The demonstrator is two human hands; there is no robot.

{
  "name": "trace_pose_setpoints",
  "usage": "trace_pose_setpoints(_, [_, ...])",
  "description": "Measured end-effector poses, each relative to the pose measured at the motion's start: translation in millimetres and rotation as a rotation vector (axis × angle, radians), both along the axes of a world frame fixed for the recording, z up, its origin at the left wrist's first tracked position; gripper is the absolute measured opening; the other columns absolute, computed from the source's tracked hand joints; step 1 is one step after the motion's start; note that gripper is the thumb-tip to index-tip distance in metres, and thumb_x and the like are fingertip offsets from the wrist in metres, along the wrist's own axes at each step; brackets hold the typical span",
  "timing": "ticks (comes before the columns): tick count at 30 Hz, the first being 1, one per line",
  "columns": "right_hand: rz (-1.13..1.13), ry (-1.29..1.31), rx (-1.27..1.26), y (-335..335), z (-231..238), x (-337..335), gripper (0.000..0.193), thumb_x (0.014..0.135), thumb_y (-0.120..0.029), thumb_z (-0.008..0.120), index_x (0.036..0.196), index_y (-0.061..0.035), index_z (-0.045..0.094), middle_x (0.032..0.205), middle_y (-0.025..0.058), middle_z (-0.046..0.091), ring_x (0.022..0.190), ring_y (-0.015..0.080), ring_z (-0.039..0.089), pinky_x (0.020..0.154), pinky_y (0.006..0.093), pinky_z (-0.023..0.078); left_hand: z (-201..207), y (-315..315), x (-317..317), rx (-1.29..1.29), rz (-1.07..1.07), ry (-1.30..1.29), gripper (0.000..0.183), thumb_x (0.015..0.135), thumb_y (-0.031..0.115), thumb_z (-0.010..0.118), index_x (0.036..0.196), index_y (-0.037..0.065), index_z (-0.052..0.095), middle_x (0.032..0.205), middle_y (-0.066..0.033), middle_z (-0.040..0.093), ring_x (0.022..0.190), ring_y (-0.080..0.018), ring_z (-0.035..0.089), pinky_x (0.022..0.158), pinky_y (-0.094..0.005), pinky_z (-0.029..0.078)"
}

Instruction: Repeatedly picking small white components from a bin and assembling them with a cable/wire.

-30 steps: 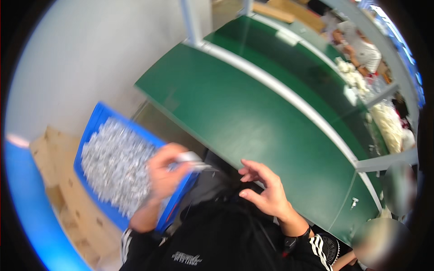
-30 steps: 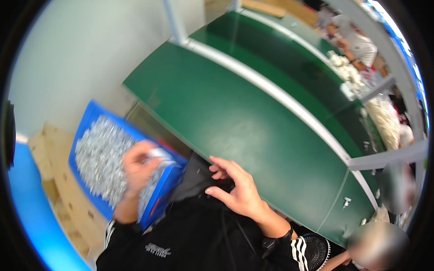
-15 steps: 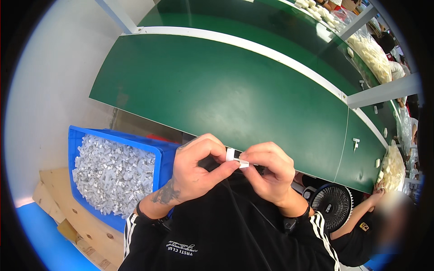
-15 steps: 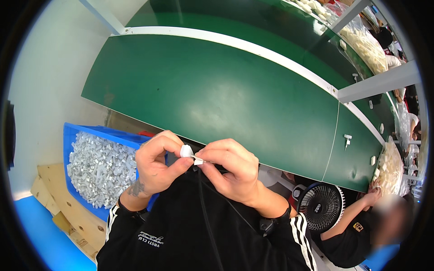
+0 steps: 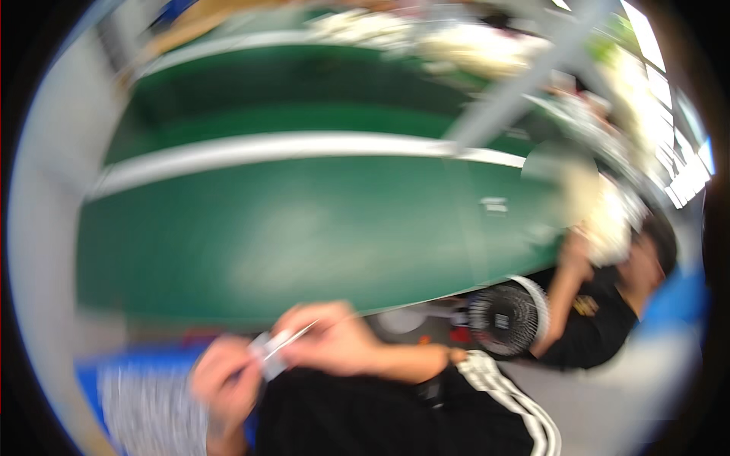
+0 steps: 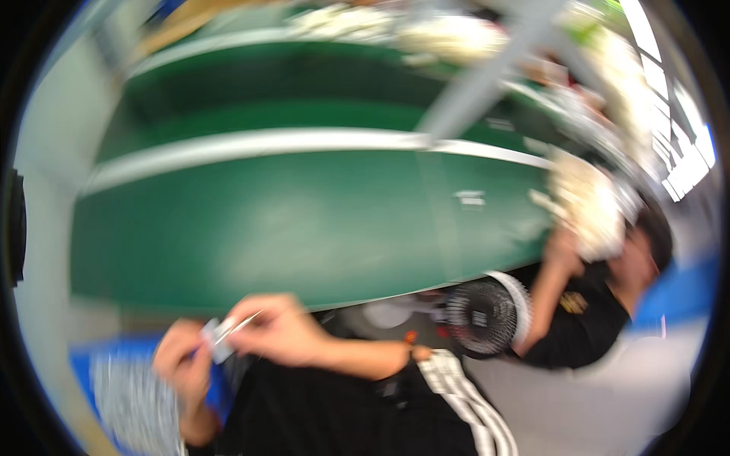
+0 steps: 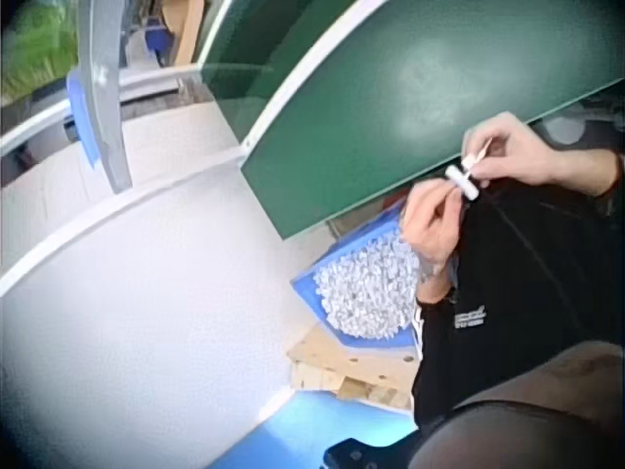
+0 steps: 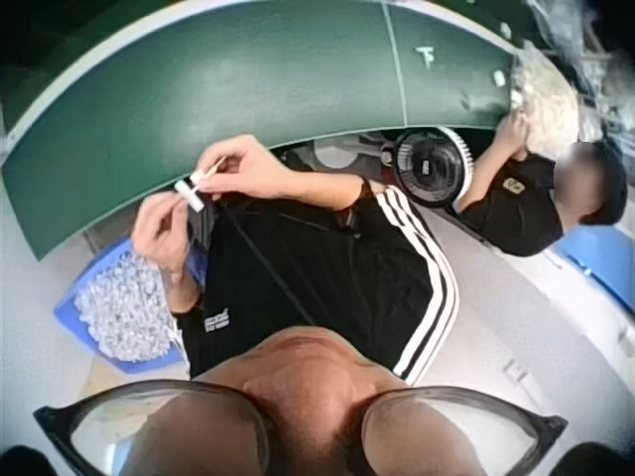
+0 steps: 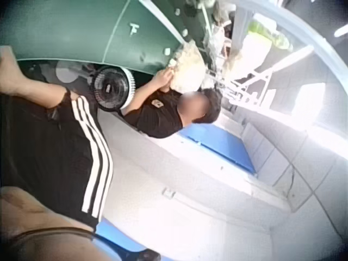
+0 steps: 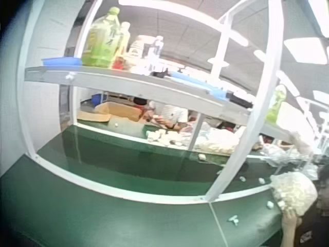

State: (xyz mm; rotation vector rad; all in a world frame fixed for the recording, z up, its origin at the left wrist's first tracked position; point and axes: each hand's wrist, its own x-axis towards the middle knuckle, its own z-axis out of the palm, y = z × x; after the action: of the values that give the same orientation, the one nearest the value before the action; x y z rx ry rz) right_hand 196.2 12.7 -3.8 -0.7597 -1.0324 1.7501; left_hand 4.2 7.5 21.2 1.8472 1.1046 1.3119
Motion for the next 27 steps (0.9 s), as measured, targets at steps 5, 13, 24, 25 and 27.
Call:
trace_pose_setpoints(5, [-0.170,-0.301,0.474,4.5,-8.3,6.3,0.012,0.081,-0.002,0.067,0.092,-0.0001,0.064,0.089,0.0095,0.059,0.078,0.0209,0.061,0.066,0.0302,0.051,-18.9,4.3,0.0,-0.083,-0.019,0.133,0.007,0.088,-0.001,0.057,0.095,-0.002,0.055,0.086,-0.0108,0.059,0.070,-0.0204,0.057,0.069,-0.0301,0.050])
trace_pose_setpoints(13, [-0.567,-0.540,0.806,-3.6,-10.6,16.4,0.012,0.077,0.001,0.064,0.088,0.0001,0.061,0.083,0.0104,0.059,0.073,0.0275,0.058,0.064,0.0356,0.047,-16.8,13.8,24.4,-0.306,-0.050,0.164,0.007,0.093,0.005,0.051,0.090,-0.002,0.053,0.082,-0.0079,0.056,0.074,-0.0155,0.052,0.069,-0.0263,0.046])
trace_pose_setpoints(24, [-0.093,0.207,-0.046,-4.0,-26.3,21.3,0.010,0.090,-0.002,0.059,0.099,0.0034,0.059,0.091,0.0114,0.065,0.076,0.0140,0.064,0.067,0.0261,0.055,8.5,29.5,36.4,-0.095,-0.048,-0.058,0.034,0.070,0.023,0.082,0.091,0.003,0.065,0.080,-0.0079,0.062,0.067,-0.0225,0.062,0.058,-0.0314,0.051])
trace_pose_setpoints(25, [-0.081,0.225,-0.044,-3.0,-28.4,17.1,0.011,0.090,-0.004,0.060,0.098,0.0030,0.059,0.090,0.0107,0.064,0.076,0.0135,0.063,0.068,0.0258,0.053,5.9,26.2,31.7,-0.114,0.004,-0.062,0.034,0.070,0.023,0.082,0.091,0.003,0.065,0.080,-0.0079,0.062,0.067,-0.0225,0.062,0.058,-0.0314,0.051])
trace_pose_setpoints(27, [-0.048,0.226,-0.059,-0.4,-32.4,12.8,0.012,0.090,-0.005,0.062,0.098,0.0027,0.059,0.089,0.0099,0.064,0.077,0.0130,0.062,0.069,0.0255,0.051,-2.1,22.4,27.7,-0.014,-0.131,0.033,0.041,0.063,0.012,0.086,0.097,-0.001,0.067,0.084,-0.0081,0.064,0.067,-0.0127,0.060,0.056,-0.0236,0.049])
